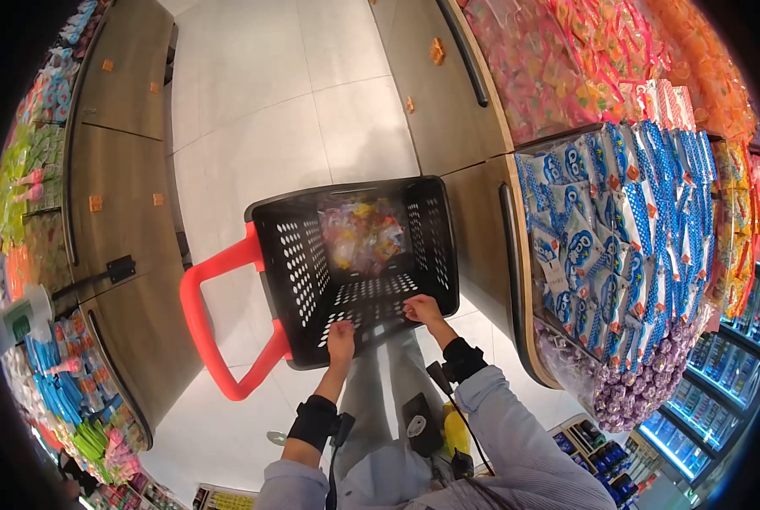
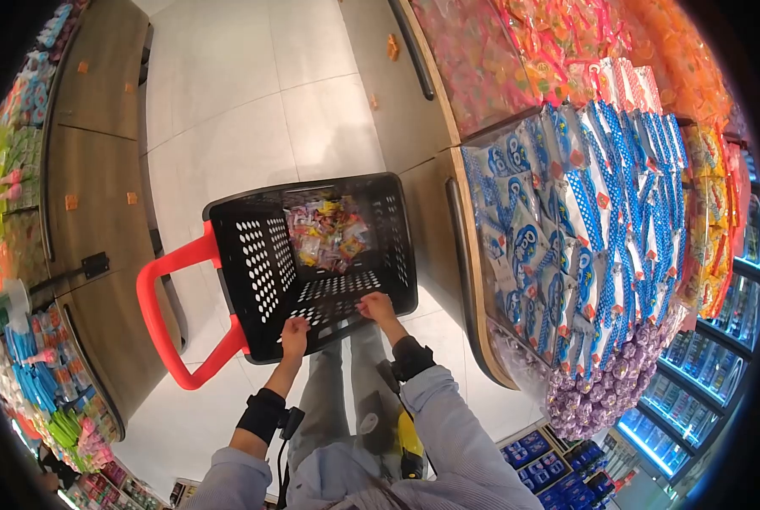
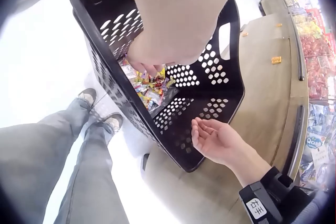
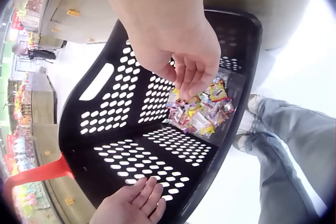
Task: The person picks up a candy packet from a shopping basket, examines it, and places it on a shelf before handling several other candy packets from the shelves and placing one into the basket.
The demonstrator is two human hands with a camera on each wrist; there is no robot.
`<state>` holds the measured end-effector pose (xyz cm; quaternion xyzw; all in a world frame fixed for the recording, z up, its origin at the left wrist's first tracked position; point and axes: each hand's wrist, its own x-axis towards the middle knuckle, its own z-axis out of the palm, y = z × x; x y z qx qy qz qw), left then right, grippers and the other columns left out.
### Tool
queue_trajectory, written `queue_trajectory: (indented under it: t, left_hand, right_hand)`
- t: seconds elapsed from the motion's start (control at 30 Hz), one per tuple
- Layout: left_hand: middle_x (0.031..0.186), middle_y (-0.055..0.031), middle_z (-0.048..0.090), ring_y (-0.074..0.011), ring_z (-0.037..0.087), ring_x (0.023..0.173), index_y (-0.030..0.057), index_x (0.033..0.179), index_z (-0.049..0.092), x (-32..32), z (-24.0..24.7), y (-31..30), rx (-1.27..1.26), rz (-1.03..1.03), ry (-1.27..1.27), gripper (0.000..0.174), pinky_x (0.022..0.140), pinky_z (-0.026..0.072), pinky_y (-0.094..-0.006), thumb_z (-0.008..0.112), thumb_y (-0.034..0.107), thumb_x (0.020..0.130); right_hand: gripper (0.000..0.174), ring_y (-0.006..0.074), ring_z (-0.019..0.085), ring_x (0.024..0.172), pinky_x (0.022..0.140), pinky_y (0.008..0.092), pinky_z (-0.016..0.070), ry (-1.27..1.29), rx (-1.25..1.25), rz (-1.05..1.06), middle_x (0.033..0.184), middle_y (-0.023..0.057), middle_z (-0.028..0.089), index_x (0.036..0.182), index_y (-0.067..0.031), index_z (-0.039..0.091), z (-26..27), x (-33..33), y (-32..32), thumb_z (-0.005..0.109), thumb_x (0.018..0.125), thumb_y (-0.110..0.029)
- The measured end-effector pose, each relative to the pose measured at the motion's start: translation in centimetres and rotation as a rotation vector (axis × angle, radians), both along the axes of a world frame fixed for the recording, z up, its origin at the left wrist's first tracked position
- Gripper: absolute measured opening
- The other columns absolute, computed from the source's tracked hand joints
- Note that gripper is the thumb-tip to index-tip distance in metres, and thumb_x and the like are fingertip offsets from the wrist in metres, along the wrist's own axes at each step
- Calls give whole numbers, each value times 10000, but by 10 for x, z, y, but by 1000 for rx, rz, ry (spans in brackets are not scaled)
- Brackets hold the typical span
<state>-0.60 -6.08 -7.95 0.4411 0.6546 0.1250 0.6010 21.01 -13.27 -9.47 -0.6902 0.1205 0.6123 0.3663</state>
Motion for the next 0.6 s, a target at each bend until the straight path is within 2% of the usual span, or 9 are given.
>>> queue_trajectory:
  t: [0.17,0.27,0.5,0.6]
  left_hand:
    - [797,-91,587,-144,564,696,-12,901,496,-10,-13,-5,-21,41,-5,119,653,451,-242,470,64,812]
    - [804,-98,592,-147,565,697,-13,907,499,-7,-9,1,-27,-15,27,128,658,450,-243,469,57,805]
    - [783,-88,591,-145,564,696,-5,911,511,-5,-35,-3,-23,-28,65,135,641,449,-246,488,63,797]
    - [777,-82,590,-143,564,697,1,907,518,0,-44,-1,-32,-12,40,139,633,448,-251,514,78,790]
  right_hand:
    - [93,127,569,553,525,253,496,-18,-24,35,689,72,605,809,-27,562,-24,7,-12,542,790,-117]
    - [101,127,567,543,510,246,492,-17,-10,29,683,76,604,811,-23,560,-34,8,-13,543,790,-121]
    - [110,139,564,520,481,246,487,-18,92,12,699,100,604,813,-7,556,-43,16,-7,535,793,-114]
    - [119,149,568,523,487,254,494,-64,30,28,704,111,604,809,1,552,-53,15,-3,537,795,-117]
